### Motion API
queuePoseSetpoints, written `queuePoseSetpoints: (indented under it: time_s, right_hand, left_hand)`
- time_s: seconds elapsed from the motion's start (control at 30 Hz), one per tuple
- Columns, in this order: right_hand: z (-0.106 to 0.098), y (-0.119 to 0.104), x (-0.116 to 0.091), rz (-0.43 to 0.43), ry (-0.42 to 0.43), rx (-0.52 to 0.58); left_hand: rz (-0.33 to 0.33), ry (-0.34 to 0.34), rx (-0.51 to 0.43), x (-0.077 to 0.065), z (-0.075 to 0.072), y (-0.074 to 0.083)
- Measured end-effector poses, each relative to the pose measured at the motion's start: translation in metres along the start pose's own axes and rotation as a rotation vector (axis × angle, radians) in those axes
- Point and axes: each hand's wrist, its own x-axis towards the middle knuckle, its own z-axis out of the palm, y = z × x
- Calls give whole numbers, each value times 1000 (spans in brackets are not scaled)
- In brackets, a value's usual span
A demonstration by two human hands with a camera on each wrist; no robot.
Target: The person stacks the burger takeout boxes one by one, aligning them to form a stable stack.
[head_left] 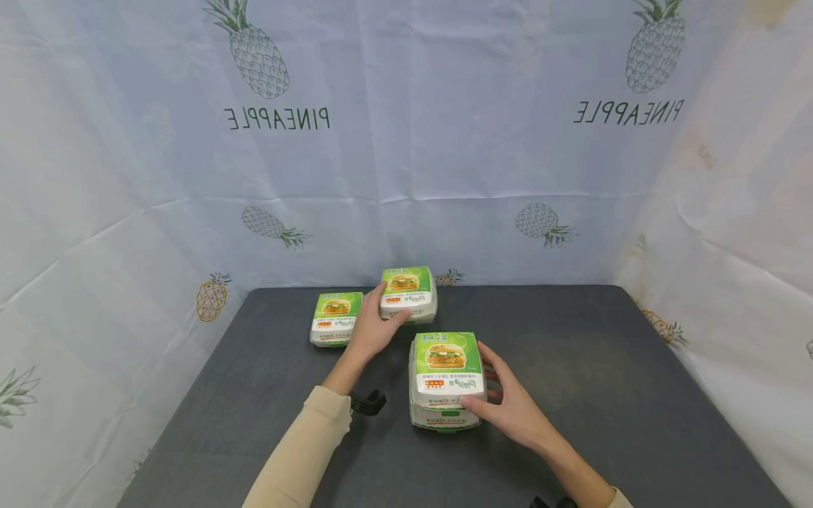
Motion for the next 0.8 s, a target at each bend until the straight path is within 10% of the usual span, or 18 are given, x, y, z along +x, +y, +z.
queuePoseSetpoints:
  time_s: [0.8]
  right_hand:
    - [1, 0, 0, 11, 6, -16]
  left_hand:
    - [100, 6, -84, -16, -29, 43]
